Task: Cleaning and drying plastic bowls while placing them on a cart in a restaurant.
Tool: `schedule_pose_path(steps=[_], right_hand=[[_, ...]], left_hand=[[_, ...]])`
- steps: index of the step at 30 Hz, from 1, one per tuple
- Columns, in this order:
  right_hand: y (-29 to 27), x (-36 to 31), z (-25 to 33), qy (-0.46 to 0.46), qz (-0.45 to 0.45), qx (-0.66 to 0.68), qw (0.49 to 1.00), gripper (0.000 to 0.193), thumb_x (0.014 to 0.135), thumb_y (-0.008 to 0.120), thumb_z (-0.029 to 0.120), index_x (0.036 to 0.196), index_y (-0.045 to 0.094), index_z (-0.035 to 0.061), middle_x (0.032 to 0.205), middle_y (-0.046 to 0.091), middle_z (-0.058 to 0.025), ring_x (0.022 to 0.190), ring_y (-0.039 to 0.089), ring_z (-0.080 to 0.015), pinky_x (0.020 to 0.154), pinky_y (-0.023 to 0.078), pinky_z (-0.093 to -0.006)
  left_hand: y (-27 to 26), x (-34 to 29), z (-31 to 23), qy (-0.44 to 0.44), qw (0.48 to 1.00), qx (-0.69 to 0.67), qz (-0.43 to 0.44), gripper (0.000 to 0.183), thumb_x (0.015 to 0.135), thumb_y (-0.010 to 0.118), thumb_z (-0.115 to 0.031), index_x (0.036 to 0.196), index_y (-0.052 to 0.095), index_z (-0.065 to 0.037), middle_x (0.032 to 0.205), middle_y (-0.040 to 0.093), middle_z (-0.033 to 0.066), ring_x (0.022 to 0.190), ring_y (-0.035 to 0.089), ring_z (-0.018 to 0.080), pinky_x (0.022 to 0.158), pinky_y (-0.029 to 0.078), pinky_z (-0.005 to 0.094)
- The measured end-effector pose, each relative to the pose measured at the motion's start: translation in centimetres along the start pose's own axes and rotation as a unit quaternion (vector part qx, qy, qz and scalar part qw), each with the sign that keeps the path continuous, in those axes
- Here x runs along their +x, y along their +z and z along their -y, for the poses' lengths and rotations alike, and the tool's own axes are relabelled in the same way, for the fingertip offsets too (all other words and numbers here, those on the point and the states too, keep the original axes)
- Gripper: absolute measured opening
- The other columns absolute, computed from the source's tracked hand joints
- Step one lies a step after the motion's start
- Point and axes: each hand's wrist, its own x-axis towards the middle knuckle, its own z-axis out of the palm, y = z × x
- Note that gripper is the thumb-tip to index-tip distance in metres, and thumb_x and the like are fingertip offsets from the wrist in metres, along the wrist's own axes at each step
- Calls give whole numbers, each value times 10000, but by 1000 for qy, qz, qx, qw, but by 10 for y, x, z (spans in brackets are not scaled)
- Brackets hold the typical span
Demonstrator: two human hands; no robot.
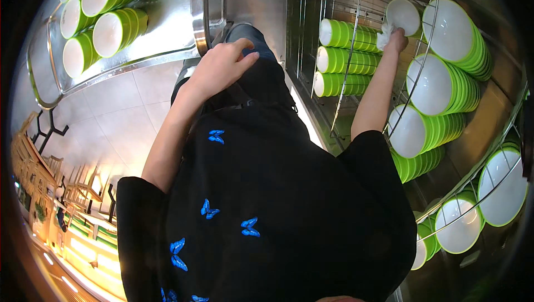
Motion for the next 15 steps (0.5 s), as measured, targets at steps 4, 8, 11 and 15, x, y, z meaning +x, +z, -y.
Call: schedule_pose_path(steps=[4, 8, 11, 15], right_hand=[[4, 6, -1, -87, -41, -188, 977, 479, 683, 359, 327, 805, 536, -101, 855, 510, -287, 823, 493, -392, 694, 374, -451], [6, -6, 0, -94, -37, -149, 984, 472, 689, 360, 308, 787, 524, -123, 817, 511, -301, 805, 497, -402, 696, 378, -441], [8, -16, 6, -68, -76, -184, 978, 466, 692, 357, 299, 771, 521, -130, 799, 509, -310, 792, 502, -403, 700, 382, -431], [13, 6, -26, -46, -45, -104, 993, 466, 689, 364, 280, 823, 490, -148, 861, 509, -284, 804, 512, -371, 681, 411, -406]], left_hand=[[0, 3, 2, 23, 1000, 13, -13, 289, 762, 436, -263, 886, 508, -12, 698, 545, 197, 723, 522, 322, 662, 401, 377], [-1, 6, 3, 19, 999, 12, -24, 291, 764, 433, -259, 888, 507, -7, 717, 544, 201, 731, 521, 325, 669, 401, 377], [-3, 8, 7, 12, 999, 18, -24, 291, 765, 432, -257, 889, 506, -3, 722, 545, 200, 731, 521, 326, 670, 402, 376], [-4, 13, 13, 13, 999, 0, -38, 293, 764, 437, -262, 889, 506, -6, 719, 548, 197, 727, 522, 328, 667, 405, 371]])
